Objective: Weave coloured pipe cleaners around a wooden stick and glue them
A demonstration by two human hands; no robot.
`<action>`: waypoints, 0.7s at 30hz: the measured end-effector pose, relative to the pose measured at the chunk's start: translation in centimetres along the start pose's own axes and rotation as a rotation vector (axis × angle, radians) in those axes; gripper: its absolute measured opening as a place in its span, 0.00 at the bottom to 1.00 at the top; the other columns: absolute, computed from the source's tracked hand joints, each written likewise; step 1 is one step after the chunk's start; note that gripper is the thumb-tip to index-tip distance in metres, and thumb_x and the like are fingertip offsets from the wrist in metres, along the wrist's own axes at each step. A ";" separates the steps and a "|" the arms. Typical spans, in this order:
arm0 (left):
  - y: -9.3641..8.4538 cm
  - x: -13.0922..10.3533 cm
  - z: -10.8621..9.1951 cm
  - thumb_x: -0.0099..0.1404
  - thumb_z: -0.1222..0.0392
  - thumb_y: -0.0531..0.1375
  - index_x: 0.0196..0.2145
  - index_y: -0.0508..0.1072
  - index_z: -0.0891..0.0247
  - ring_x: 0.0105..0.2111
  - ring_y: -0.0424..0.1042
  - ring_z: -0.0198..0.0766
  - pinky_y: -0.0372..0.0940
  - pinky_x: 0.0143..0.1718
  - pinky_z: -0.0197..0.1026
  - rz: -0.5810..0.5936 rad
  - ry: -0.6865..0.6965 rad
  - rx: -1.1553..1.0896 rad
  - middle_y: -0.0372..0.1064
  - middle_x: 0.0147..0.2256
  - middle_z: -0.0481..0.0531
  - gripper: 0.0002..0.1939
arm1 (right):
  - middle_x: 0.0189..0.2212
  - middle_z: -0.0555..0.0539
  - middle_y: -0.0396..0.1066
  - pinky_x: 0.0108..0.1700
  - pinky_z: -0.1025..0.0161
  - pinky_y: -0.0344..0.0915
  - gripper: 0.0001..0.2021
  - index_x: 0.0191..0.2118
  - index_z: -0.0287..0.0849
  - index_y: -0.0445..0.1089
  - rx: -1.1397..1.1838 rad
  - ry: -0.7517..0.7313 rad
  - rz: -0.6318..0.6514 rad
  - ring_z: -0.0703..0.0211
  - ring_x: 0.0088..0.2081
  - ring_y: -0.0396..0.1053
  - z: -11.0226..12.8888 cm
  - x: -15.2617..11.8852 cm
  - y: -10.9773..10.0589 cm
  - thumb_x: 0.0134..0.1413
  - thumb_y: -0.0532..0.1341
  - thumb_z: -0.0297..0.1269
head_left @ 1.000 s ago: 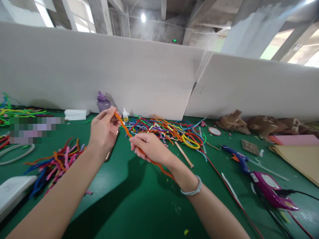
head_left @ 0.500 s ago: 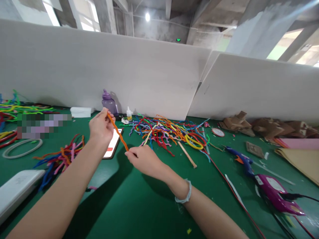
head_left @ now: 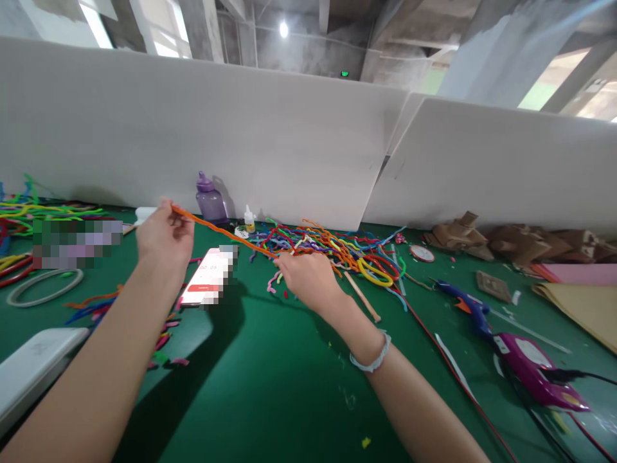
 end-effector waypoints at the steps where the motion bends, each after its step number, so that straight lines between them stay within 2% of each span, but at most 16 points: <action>1: 0.0 0.1 0.0 0.69 0.73 0.53 0.27 0.65 0.69 0.21 0.64 0.23 0.62 0.25 0.26 0.004 -0.003 -0.004 0.62 0.18 0.43 0.12 | 0.27 0.44 0.76 0.30 0.63 0.59 0.16 0.40 0.43 0.69 -0.016 0.007 -0.004 0.51 0.32 0.75 -0.4 0.1 -0.1 0.66 0.46 0.41; 6: 0.0 0.4 0.3 0.68 0.72 0.53 0.27 0.65 0.69 0.19 0.63 0.23 0.59 0.22 0.27 0.014 -0.035 -0.011 0.61 0.18 0.42 0.11 | 0.28 0.45 0.76 0.30 0.65 0.58 0.16 0.40 0.43 0.69 -0.039 0.022 -0.010 0.53 0.32 0.74 -2.1 0.3 -0.3 0.67 0.45 0.41; 15: -0.2 0.7 0.0 0.70 0.71 0.51 0.27 0.64 0.68 0.18 0.63 0.22 0.58 0.20 0.26 0.011 -0.073 -0.037 0.61 0.18 0.42 0.13 | 0.30 0.48 0.76 0.30 0.66 0.53 0.17 0.41 0.45 0.68 -0.053 0.033 -0.063 0.58 0.31 0.73 -3.7 0.0 -0.6 0.67 0.44 0.43; 21: -0.3 1.1 -0.4 0.71 0.70 0.51 0.28 0.64 0.68 0.18 0.64 0.22 0.59 0.20 0.26 0.003 -0.065 -0.041 0.61 0.17 0.41 0.12 | 0.30 0.46 0.76 0.30 0.65 0.54 0.17 0.40 0.45 0.67 -0.056 0.064 -0.083 0.56 0.31 0.73 -4.8 0.0 -0.4 0.67 0.43 0.44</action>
Point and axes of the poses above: each hand's wrist, its own x-axis towards the middle knuckle, its own y-axis out of the palm, z = x × y, the point moved 5 cm from there along x, towards the middle knuckle
